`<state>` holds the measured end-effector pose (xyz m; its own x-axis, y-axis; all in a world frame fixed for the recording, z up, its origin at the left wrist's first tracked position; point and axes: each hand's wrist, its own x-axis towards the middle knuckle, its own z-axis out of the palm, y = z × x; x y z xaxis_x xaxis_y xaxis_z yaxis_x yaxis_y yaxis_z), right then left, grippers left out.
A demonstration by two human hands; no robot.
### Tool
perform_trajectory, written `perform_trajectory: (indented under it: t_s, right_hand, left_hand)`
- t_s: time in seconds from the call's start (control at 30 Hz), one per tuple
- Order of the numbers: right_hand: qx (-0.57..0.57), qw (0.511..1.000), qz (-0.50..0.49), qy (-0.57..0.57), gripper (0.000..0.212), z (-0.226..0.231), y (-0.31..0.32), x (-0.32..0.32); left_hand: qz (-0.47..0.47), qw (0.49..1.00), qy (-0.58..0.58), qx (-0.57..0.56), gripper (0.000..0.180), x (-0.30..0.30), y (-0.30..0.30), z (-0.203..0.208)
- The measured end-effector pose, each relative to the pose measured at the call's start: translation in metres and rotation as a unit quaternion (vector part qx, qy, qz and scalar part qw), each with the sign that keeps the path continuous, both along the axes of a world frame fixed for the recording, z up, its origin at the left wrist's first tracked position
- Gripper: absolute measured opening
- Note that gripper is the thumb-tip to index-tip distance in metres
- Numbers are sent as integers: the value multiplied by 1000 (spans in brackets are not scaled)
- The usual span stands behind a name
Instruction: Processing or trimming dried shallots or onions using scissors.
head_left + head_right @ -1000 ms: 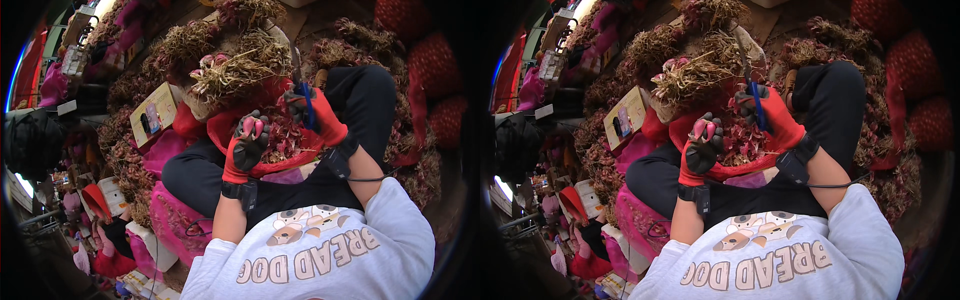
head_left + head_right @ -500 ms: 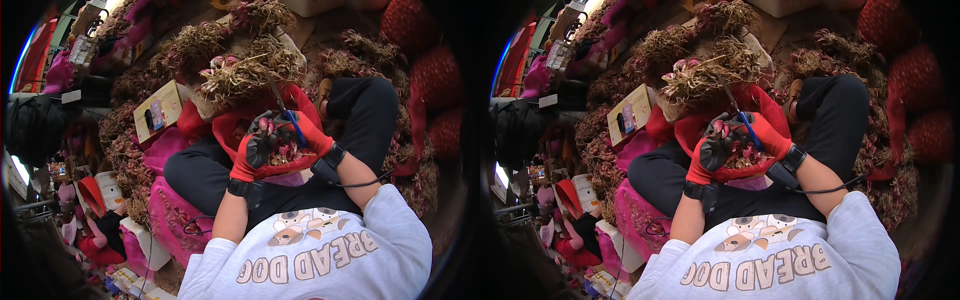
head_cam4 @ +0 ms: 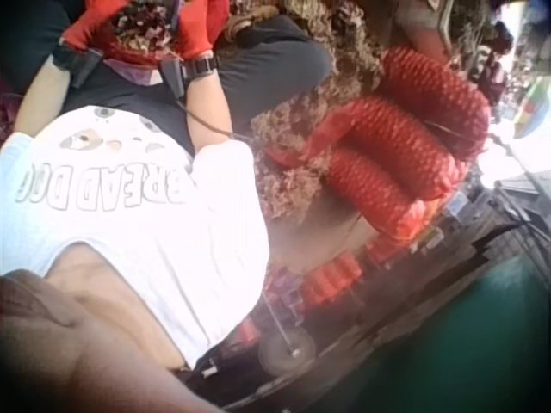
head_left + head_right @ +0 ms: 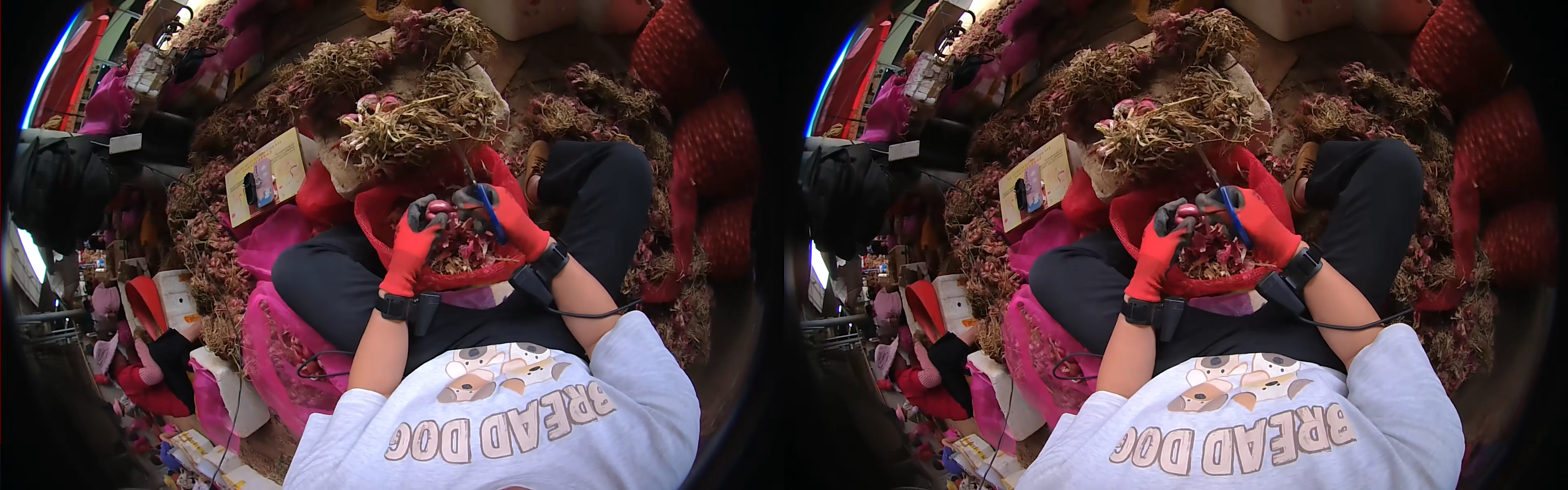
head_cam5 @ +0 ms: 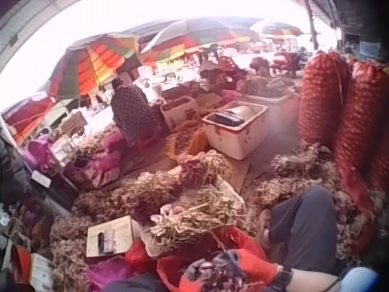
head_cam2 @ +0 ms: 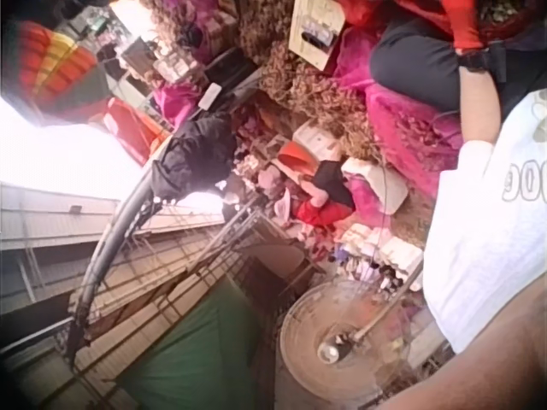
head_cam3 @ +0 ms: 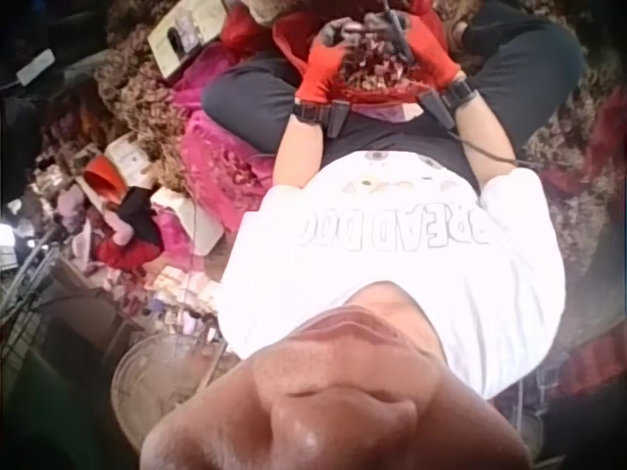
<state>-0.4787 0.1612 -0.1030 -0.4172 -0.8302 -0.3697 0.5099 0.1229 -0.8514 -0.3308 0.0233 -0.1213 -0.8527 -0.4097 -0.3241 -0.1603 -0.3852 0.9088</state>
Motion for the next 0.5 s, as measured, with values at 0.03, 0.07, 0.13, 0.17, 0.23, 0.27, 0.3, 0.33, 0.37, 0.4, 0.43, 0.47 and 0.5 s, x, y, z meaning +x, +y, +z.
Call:
perform_trajectory:
  t_s: [0.03, 0.07, 0.13, 0.17, 0.23, 0.27, 0.3, 0.33, 0.37, 0.4, 0.43, 0.47, 0.5]
  right_hand:
    - [-11, 999, 19, 35, 22, 1, -2, 5]
    - [-23, 997, 38, 70, 22, 0, -3, 7]
    - [-11, 1000, 21, -6, 25, -24, 3, 4]
    - [-6, 999, 11, -45, 26, -37, 7, 2]
    - [-67, 988, 36, -137, 28, -24, 3, 7]
    - [-97, 977, 49, -183, 28, -19, 1, 10]
    - [-84, 981, 44, -171, 29, -23, 2, 11]
    - [-71, 984, 40, -159, 29, -32, 2, 13]
    - [-59, 987, 37, -148, 29, -36, 1, 14]
    - [-44, 991, 37, -117, 29, -31, -2, 15]
    - [-29, 995, 34, -86, 29, -20, -2, 14]
    - [-14, 998, 33, -55, 29, -11, -3, 14]
    - [31, 990, 10, 139, 31, -10, 1, 6]
  left_hand:
    - [-3, 999, -8, -35, 48, -3, 5, 4]
    - [-21, 998, 42, 51, 48, 0, 4, -5]
    - [-17, 999, 22, 17, 47, -1, 9, 12]
    - [-17, 1000, 12, 0, 47, -2, 11, 18]
    - [-37, 998, 26, 44, 48, 3, 9, 9]
    - [-48, 996, 33, 65, 48, 5, 8, 6]
    - [-39, 997, 22, 65, 47, 5, 9, 7]
    - [-30, 997, 10, 65, 46, 6, 9, 9]
    - [-20, 998, -2, 64, 46, 7, 10, 11]
    - [5, 999, -16, -43, 45, 12, 8, 14]
    - [27, 988, -31, -148, 45, 17, 10, 18]
    - [51, 965, -47, -252, 44, 26, 13, 25]
    - [64, 957, -55, -276, 42, 27, 20, 61]
